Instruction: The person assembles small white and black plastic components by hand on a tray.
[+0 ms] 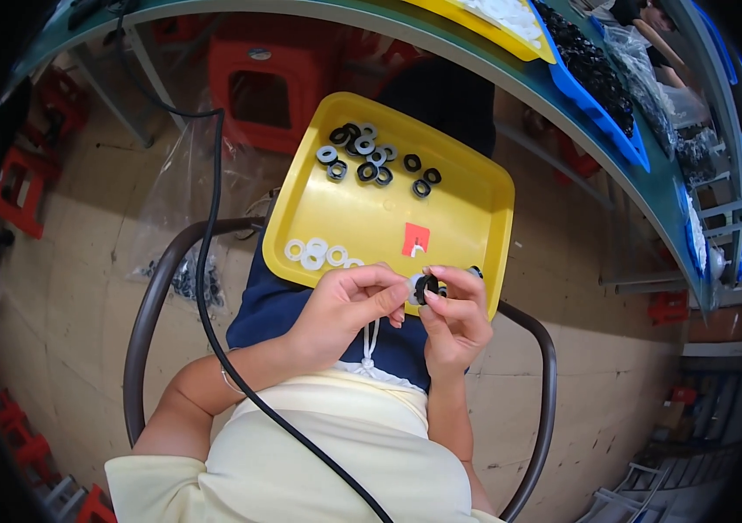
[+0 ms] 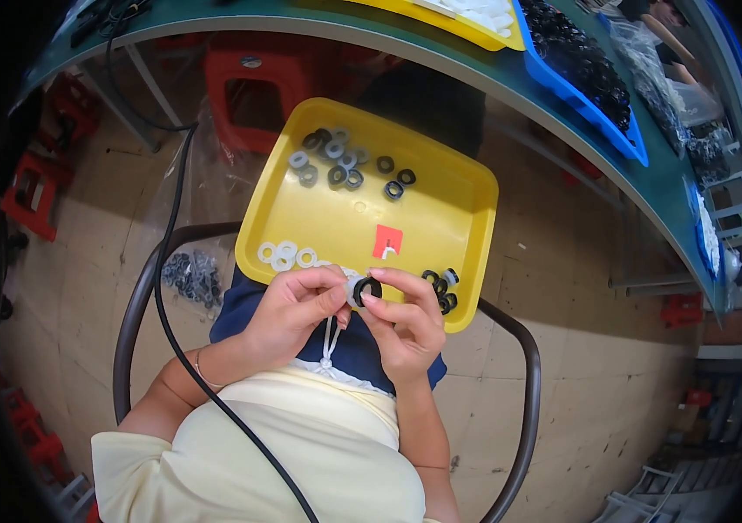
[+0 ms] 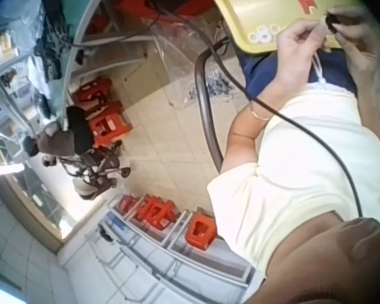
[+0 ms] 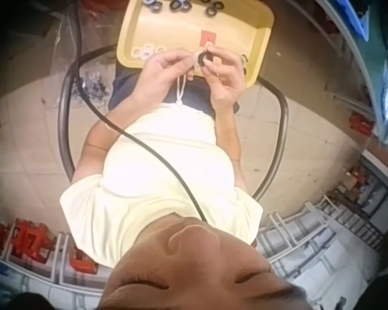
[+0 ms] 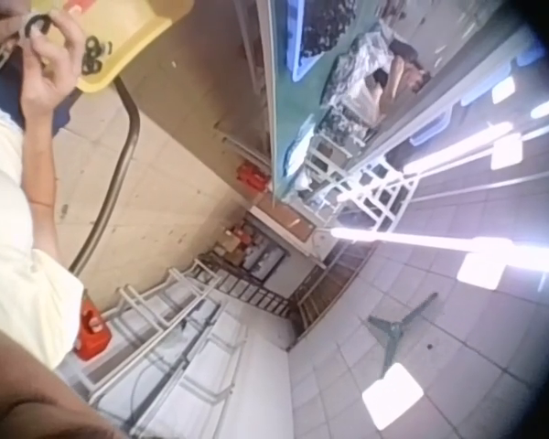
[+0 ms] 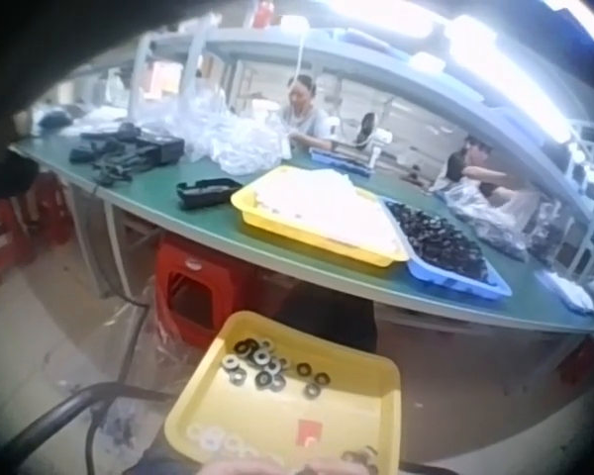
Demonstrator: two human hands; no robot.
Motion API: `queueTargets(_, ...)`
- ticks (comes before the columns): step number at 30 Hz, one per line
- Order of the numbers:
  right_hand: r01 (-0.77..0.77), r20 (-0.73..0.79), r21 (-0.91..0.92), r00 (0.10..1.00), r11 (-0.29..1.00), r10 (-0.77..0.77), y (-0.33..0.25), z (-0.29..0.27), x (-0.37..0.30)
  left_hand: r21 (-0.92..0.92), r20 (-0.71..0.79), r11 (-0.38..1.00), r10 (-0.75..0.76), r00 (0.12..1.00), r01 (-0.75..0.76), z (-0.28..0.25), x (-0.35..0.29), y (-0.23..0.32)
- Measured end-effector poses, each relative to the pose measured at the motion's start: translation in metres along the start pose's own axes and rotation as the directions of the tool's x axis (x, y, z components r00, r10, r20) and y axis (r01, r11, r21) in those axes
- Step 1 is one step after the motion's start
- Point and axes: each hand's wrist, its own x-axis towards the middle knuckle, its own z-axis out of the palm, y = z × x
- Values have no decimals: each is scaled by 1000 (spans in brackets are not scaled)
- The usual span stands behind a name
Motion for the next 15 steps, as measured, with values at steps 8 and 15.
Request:
queueTargets(8, 50, 3, -73, 999, 996, -50, -4, 4, 0, 56, -17, 998, 44, 999, -43, 2, -2, -3)
queueTargets(15, 281, 81, -413, 959, 866, -272, -10, 6, 6, 113, -23, 979, 175, 984, -171, 10, -2, 0)
